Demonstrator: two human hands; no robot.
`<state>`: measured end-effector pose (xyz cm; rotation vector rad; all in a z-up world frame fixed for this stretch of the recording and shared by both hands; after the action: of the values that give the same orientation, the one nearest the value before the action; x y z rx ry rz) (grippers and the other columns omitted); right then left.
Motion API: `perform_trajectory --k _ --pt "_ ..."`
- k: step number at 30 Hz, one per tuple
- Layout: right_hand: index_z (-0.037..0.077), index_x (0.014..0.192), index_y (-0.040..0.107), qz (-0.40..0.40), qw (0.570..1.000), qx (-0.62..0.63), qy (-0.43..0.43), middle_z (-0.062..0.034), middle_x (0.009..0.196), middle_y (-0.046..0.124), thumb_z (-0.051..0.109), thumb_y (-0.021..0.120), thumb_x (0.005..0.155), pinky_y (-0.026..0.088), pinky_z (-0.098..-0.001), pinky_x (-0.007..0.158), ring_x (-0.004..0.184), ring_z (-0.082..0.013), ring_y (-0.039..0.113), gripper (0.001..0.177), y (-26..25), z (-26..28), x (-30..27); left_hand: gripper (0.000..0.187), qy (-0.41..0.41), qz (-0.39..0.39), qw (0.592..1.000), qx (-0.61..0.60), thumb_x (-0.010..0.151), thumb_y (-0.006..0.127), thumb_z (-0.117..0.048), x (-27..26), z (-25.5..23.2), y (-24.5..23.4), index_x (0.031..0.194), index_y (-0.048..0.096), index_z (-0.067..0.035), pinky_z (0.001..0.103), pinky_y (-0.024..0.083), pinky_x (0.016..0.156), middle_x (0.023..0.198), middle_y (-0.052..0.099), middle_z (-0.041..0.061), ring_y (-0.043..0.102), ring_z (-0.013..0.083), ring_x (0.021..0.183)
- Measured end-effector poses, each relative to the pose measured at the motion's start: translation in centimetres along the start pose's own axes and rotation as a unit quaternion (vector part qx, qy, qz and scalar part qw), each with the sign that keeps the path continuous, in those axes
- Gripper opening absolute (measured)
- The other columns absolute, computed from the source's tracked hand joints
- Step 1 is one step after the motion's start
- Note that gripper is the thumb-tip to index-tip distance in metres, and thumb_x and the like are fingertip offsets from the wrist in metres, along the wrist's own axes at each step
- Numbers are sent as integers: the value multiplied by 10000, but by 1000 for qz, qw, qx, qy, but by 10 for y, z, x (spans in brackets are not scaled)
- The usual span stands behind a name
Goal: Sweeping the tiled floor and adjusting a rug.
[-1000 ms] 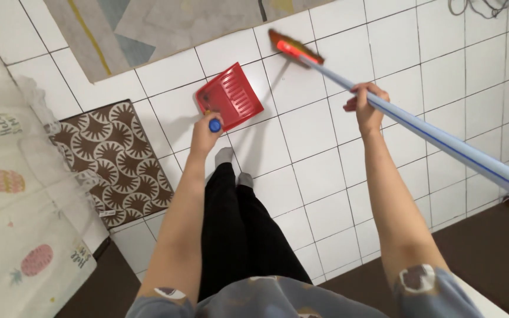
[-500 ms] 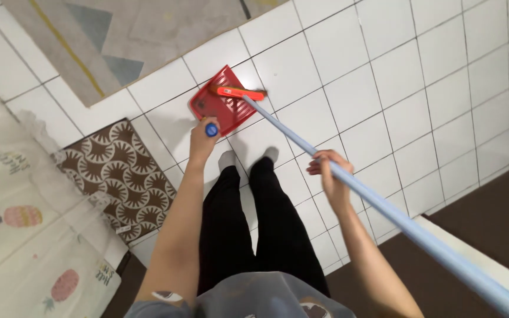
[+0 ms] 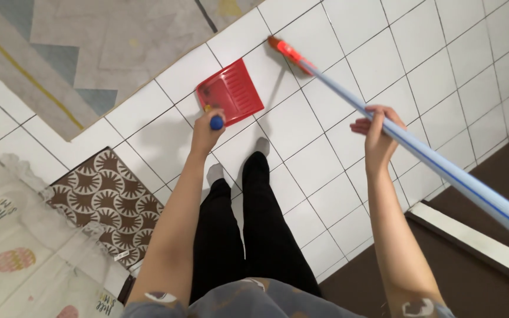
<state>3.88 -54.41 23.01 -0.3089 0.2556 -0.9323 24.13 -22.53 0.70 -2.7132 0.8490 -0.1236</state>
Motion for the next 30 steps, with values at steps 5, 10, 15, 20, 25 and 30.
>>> perform_trajectory --k 5,10,15,20,25,30 --pt "-11 1032 666 -21 995 -88 33 -139 728 654 181 546 1089 614 -353 605 652 -241 708 233 6 -9 60 280 -23 22 999 5 712 744 57 42 -3 34 950 648 -53 371 553 839 994 738 106 723 307 931" --pt "-3 848 711 90 879 -348 -313 -284 915 636 164 802 836 518 -530 858 933 -464 636 191 -1 5 99 249 -64 35 997 27 721 734 55 69 -13 49 923 653 -66 372 543 769 882 711 103 703 303 841" --pt "30 770 523 216 955 16 -203 -110 843 649 184 675 959 431 -486 1137 905 -259 673 288 -8 43 121 163 -74 35 995 50 753 733 27 85 -19 54 860 649 -62 370 541 735 819 686 128 690 318 793" --pt "83 678 386 89 972 165 -144 -45 559 421 164 640 967 391 -309 584 522 -157 380 394 -7 -2 131 232 -129 50 988 74 719 767 12 88 -12 70 912 661 -65 394 543 758 879 693 141 686 340 850" --pt "107 646 315 8 967 219 -129 -19 531 341 162 639 941 330 -317 553 498 -138 305 442 22 12 94 310 -113 32 991 68 692 796 14 84 -12 82 957 660 -71 406 553 799 951 709 136 692 344 921" --pt "126 655 309 20 955 257 -146 -2 538 281 146 558 965 363 -350 576 502 -127 270 399 38 40 66 290 -104 25 991 83 704 779 34 87 -5 94 952 666 -66 412 546 802 962 707 147 696 349 920"
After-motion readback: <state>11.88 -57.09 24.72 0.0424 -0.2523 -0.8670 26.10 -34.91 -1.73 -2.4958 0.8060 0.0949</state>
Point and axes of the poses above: each hand's wrist, its own x-axis towards the middle knuckle, its own y-axis out of the palm, z = x × y, the point moved 1 cm from there along x, towards the middle knuckle
